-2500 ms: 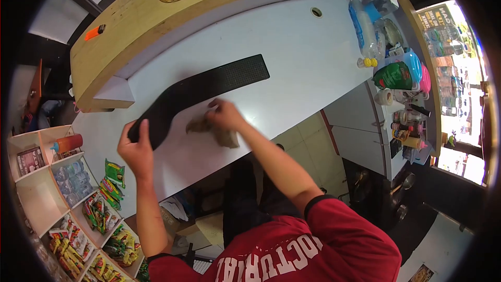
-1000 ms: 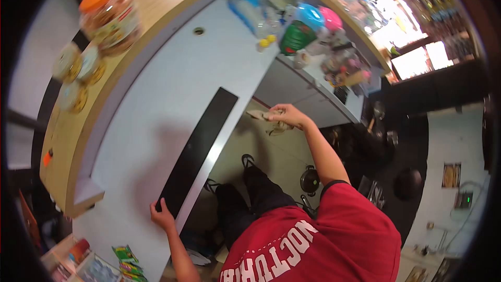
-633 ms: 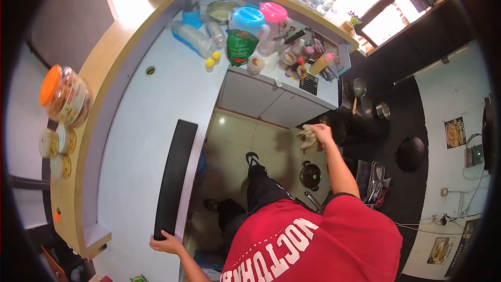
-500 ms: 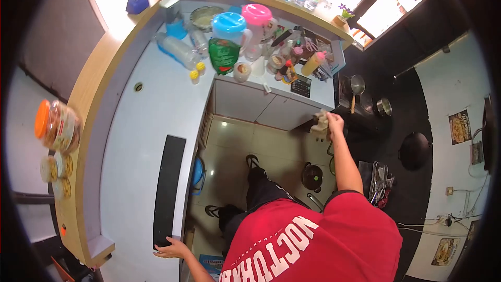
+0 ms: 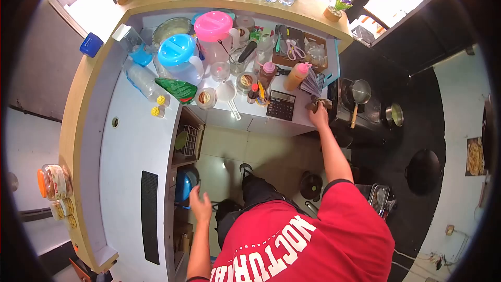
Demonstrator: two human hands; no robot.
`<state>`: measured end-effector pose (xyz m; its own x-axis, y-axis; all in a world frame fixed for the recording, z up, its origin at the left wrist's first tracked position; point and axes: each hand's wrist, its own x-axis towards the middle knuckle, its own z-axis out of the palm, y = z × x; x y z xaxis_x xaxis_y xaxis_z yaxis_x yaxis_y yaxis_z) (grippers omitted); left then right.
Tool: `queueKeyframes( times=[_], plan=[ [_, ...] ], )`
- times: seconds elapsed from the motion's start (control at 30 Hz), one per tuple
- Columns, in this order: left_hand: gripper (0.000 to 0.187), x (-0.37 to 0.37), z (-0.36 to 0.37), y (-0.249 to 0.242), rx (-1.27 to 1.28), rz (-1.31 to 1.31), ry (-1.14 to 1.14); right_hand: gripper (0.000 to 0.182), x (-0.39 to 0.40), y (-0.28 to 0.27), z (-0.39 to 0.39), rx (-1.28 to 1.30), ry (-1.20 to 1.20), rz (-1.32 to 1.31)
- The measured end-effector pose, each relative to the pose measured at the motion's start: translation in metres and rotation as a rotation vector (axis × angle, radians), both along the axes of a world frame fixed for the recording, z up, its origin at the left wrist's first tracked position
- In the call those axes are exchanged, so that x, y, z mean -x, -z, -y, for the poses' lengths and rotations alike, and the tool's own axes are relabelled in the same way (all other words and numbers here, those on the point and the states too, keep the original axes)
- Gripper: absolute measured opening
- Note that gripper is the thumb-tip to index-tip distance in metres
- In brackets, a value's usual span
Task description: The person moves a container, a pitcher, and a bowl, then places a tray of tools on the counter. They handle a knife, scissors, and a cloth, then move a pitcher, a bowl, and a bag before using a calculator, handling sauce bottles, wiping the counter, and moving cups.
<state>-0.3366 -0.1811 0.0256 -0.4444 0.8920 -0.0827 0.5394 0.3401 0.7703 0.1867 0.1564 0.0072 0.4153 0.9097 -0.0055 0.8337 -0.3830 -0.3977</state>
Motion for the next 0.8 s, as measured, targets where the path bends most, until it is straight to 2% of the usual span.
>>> queueKeyframes(
  times=[0.1, 0.13, 0.23, 0.33, 0.4, 0.5, 0.57, 0.6, 0.63, 0.7, 0.77, 0.8],
  plan=[
    [0.041, -0.059, -0.081, -0.019, 0.062, 0.140, 0.216, 0.053, 0.031, -0.027, 0.014, -0.207, 0.001, 0.339],
    [0.041, -0.077, -0.107, -0.021, 0.063, 0.171, 0.312, 0.050, 0.037, -0.028, 0.013, -0.367, -0.081, 0.322],
    [0.047, -0.138, -0.191, -0.023, 0.038, 0.330, 0.496, 0.057, 0.029, 0.016, -0.012, -0.154, -0.315, -0.142],
    [0.063, -0.197, -0.266, 0.015, -0.041, 0.328, 0.550, 0.065, 0.051, 0.028, -0.028, -0.086, -0.259, -0.387],
    [0.072, -0.227, -0.305, 0.013, 0.004, 0.363, 0.568, 0.069, 0.060, 0.029, -0.036, -0.104, -0.245, -0.388],
    [0.076, -0.263, -0.330, 0.023, 0.284, 0.629, 0.399, 0.066, 0.058, 0.046, -0.044, -0.139, -0.251, -0.401],
    [0.071, -0.280, -0.324, 0.030, 0.143, 0.471, 0.345, 0.061, 0.058, 0.045, -0.041, -0.054, -0.229, -0.361],
    [0.070, -0.283, -0.320, 0.029, 0.101, 0.421, 0.333, 0.047, 0.057, 0.045, -0.039, -0.045, -0.220, -0.418],
    [0.068, -0.285, -0.316, 0.029, 0.059, 0.368, 0.320, 0.043, 0.056, 0.043, -0.033, -0.041, -0.166, -0.456],
    [0.063, -0.287, -0.307, 0.024, 0.165, 0.439, 0.240, 0.036, 0.056, 0.037, -0.018, -0.040, -0.071, -0.534],
    [0.062, -0.289, -0.296, 0.021, 0.198, 0.414, 0.179, 0.030, 0.047, 0.049, -0.003, -0.163, -0.101, -0.431],
    [0.060, -0.292, -0.292, 0.027, 0.132, 0.408, 0.118, 0.028, 0.045, 0.044, 0.006, -0.182, -0.097, -0.466]
  ],
)
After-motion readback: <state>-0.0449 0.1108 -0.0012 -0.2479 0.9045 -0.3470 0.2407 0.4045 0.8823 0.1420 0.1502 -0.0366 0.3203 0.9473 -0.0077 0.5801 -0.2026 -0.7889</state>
